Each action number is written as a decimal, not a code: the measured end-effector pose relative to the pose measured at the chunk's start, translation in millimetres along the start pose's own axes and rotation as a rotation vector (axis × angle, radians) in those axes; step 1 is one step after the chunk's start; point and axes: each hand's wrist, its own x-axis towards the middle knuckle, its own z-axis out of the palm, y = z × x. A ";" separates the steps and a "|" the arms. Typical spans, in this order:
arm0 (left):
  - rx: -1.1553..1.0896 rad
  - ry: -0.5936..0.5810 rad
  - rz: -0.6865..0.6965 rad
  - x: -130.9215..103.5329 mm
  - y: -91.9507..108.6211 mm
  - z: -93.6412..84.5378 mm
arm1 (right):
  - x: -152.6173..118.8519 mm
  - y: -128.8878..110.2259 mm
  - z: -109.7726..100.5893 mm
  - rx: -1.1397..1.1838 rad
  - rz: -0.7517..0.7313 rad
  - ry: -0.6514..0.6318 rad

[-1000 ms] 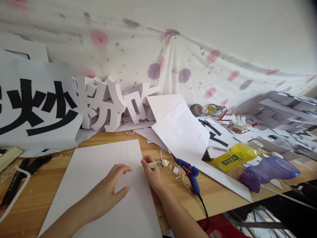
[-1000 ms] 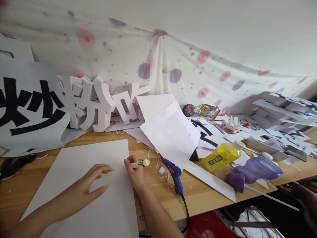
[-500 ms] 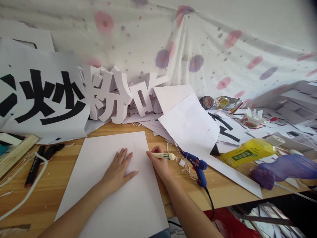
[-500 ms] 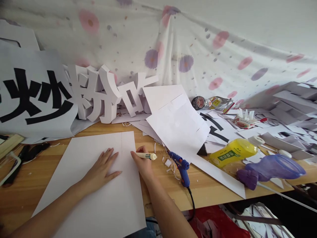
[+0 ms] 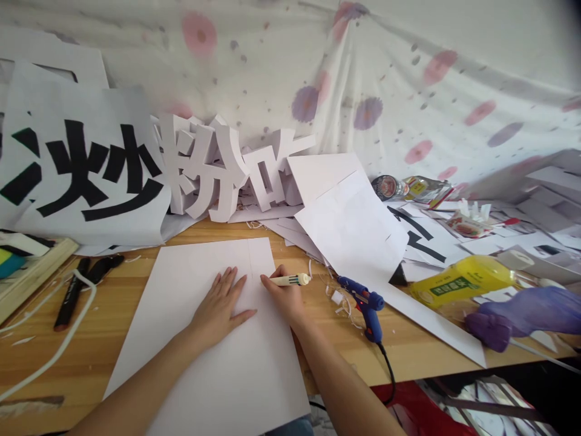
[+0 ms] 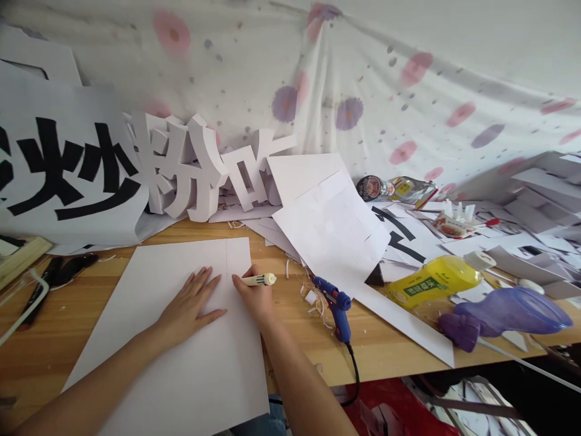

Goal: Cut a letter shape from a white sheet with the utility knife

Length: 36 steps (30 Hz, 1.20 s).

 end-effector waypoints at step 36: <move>-0.005 0.066 0.021 -1.4 -4.0 4.8 | 3.0 3.6 -3.9 -0.010 -0.034 0.002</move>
